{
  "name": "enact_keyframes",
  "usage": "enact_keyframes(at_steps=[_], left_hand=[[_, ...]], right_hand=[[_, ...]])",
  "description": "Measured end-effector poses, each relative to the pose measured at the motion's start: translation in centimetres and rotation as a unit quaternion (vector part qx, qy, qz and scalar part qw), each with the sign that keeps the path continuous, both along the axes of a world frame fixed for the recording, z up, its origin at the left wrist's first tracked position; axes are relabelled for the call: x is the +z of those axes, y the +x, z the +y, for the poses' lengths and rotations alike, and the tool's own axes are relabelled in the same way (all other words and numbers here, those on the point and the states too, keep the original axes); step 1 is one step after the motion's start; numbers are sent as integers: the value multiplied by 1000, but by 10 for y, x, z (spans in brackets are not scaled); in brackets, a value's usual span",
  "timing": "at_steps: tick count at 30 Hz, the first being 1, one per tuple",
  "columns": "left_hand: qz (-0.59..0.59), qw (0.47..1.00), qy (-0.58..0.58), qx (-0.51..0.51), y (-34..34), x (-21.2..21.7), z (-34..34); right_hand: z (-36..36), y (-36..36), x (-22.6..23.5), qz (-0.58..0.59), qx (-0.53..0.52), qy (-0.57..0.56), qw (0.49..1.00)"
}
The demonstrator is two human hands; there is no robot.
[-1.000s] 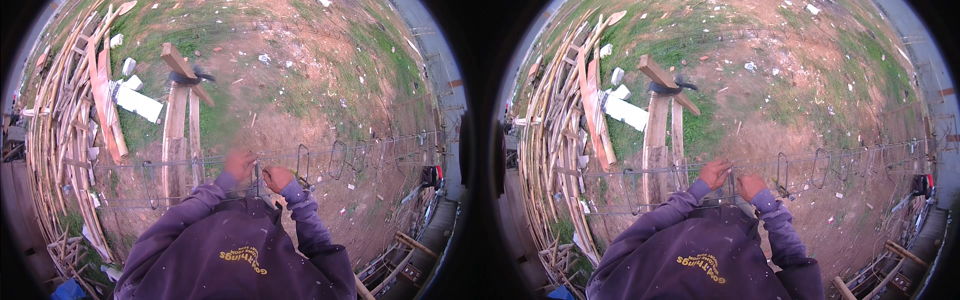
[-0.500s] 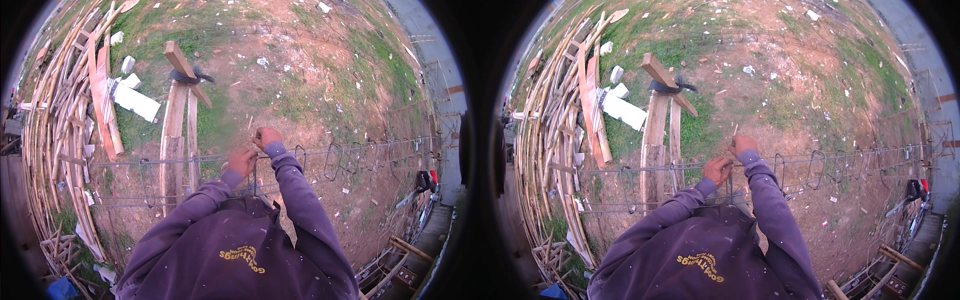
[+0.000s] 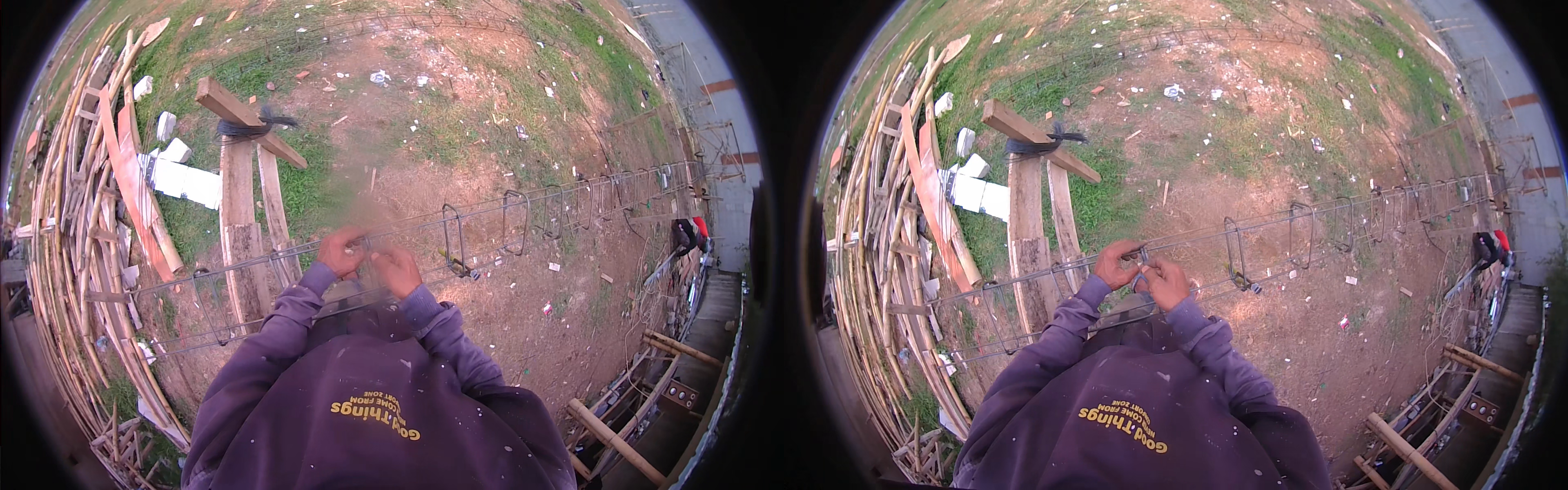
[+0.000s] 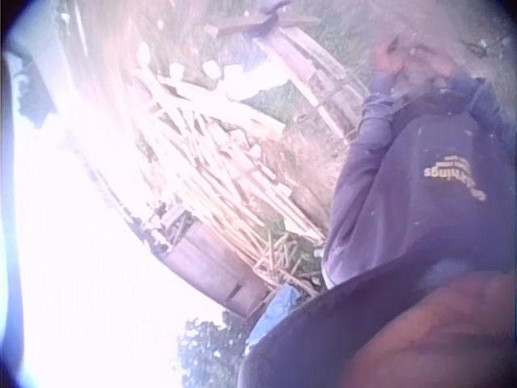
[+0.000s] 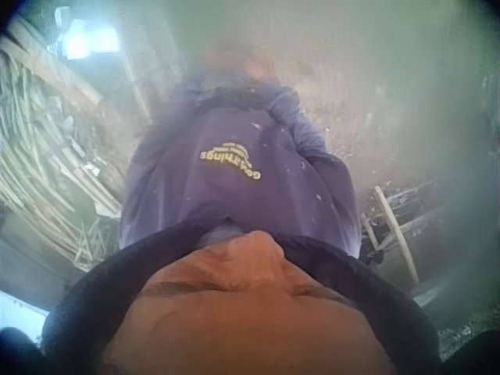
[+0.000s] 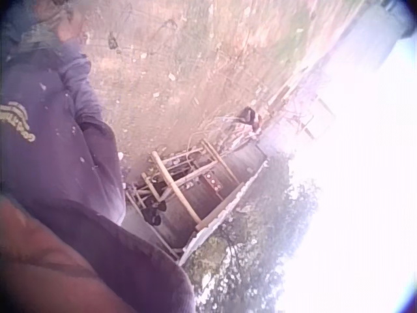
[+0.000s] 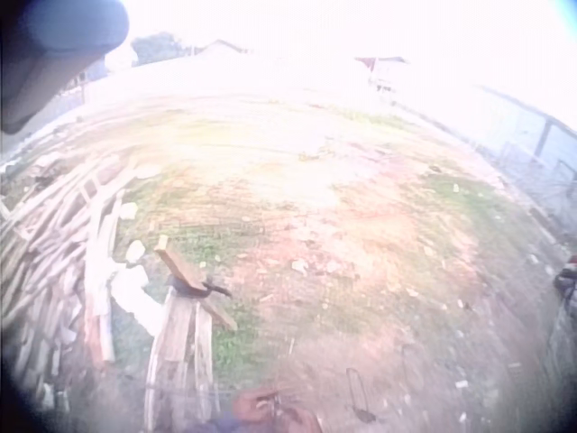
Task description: The person assembles a rebar cage by tying intersecting steel bars with wire using pliers. The person repeatedly bends and twists wire segments to secure the grid structure on the ground.
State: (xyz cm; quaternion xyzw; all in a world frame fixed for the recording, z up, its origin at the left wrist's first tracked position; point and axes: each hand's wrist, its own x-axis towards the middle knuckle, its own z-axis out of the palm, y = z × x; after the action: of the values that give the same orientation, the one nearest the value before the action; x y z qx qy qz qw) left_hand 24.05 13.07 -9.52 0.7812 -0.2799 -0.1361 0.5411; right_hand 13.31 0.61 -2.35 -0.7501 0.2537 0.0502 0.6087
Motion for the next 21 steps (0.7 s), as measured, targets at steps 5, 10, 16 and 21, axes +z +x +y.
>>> enact_keyframes(at_steps=[5, 10, 16, 21], left_hand=[[58, 994, 80, 41, -1, -1, -4], [52, 989, 126, 65, -2, -5, -5], [-166, 977, 109, 76, -19, -6, 1], [-163, 952, 138, 218, -66, -5, 6]], right_hand=[[-68, -34, 5, -34, -34, -238, 970], [-161, -107, -50, 232, 110, -431, 865], [-177, -130, -73, 115, 119, -409, 897], [-199, -144, 1, -40, -85, -264, 960]])
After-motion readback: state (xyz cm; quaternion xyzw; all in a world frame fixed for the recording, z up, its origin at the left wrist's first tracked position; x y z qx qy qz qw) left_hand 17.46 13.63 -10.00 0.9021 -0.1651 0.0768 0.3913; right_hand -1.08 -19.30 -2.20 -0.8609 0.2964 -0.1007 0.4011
